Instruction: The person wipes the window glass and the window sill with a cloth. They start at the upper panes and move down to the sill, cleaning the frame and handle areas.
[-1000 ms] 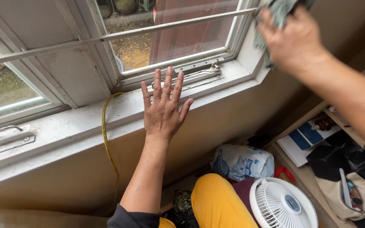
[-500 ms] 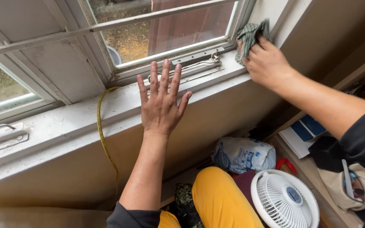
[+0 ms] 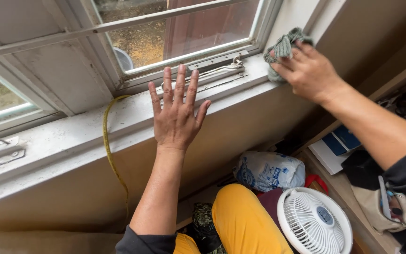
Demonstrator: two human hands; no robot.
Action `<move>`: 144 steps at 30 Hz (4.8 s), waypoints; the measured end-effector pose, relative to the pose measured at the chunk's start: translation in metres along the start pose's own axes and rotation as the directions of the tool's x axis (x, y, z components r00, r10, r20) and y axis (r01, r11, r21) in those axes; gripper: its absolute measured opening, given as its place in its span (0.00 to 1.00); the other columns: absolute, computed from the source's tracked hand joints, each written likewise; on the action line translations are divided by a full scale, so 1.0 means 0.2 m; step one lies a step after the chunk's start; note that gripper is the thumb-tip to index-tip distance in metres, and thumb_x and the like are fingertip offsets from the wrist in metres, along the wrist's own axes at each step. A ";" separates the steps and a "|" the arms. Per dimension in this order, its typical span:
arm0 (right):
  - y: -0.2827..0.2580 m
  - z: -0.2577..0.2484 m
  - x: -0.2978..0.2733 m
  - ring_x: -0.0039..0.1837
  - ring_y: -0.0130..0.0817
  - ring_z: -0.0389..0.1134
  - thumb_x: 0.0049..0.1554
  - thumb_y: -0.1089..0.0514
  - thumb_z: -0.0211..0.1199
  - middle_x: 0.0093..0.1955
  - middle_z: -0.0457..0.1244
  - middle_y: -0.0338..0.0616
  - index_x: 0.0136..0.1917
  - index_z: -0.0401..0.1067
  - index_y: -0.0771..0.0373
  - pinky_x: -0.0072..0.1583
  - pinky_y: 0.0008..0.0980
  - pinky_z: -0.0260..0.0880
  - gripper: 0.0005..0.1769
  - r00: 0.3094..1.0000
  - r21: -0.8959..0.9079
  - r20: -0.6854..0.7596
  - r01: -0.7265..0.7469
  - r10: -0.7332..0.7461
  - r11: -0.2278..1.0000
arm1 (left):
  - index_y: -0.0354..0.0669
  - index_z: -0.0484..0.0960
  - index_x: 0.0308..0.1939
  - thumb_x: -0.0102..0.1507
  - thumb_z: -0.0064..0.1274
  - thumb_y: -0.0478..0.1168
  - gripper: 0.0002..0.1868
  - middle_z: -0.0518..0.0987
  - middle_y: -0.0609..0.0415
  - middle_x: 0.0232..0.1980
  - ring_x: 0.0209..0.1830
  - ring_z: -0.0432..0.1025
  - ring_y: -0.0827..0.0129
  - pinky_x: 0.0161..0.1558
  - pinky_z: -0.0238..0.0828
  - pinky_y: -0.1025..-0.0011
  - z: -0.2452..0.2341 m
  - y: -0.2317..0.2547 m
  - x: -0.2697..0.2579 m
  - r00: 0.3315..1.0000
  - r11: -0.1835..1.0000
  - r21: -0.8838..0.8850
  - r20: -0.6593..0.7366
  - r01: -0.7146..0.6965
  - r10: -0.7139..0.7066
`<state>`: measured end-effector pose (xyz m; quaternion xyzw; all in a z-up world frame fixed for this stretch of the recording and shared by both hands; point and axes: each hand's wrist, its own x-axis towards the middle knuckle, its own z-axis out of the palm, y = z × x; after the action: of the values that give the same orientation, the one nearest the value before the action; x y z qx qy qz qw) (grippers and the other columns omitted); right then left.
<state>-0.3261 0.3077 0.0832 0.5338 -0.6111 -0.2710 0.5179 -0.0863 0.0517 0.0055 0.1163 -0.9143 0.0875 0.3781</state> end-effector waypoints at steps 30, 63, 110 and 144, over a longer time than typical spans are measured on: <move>-0.79 -0.01 0.01 0.70 0.54 0.58 0.45 0.72 0.54 0.65 0.58 0.56 0.65 0.66 0.68 0.75 0.51 0.55 0.33 0.572 0.654 0.116 -0.660 0.812 0.371 | 0.53 0.55 0.83 0.77 0.34 0.64 0.35 0.55 0.48 0.84 0.83 0.45 0.47 0.76 0.35 0.38 -0.02 0.01 -0.01 0.999 0.999 -0.045 0.028 0.020 -0.019; -0.52 0.19 0.19 0.66 0.59 0.62 0.52 0.71 0.52 0.67 0.61 0.63 0.72 0.66 0.75 0.68 0.49 0.60 0.33 0.800 0.676 0.155 -0.514 0.580 0.528 | 0.65 0.55 0.82 0.72 0.33 0.64 0.34 0.56 0.59 0.83 0.84 0.43 0.54 0.77 0.33 0.43 -0.12 -0.38 -0.10 0.987 0.983 -0.095 -0.028 0.158 -0.161; -0.88 -0.52 0.97 0.63 0.51 0.66 0.43 0.63 0.61 0.54 0.63 0.46 0.63 0.71 0.70 0.72 0.54 0.60 0.32 0.656 0.960 -0.276 0.219 0.703 0.173 | 0.58 0.49 0.83 0.71 0.17 0.68 0.40 0.56 0.57 0.84 0.85 0.45 0.55 0.81 0.38 0.45 -0.16 -0.39 -0.15 0.963 0.964 -0.160 -0.130 0.215 -0.236; -0.93 -0.14 0.31 0.51 0.55 0.65 0.52 0.55 0.63 0.48 0.64 0.56 0.46 0.78 0.62 0.65 0.51 0.59 0.11 0.627 0.840 -0.209 -0.277 0.750 0.466 | 0.62 0.55 0.82 0.72 0.23 0.67 0.36 0.61 0.60 0.81 0.83 0.48 0.57 0.79 0.37 0.45 -0.14 -0.39 -0.15 0.963 0.957 -0.185 -0.114 0.221 -0.245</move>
<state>-0.2243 0.2026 -0.0505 0.5242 -0.6218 0.3506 0.4643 -0.0247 -0.0115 0.0093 0.1844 -0.8705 -0.0287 0.4555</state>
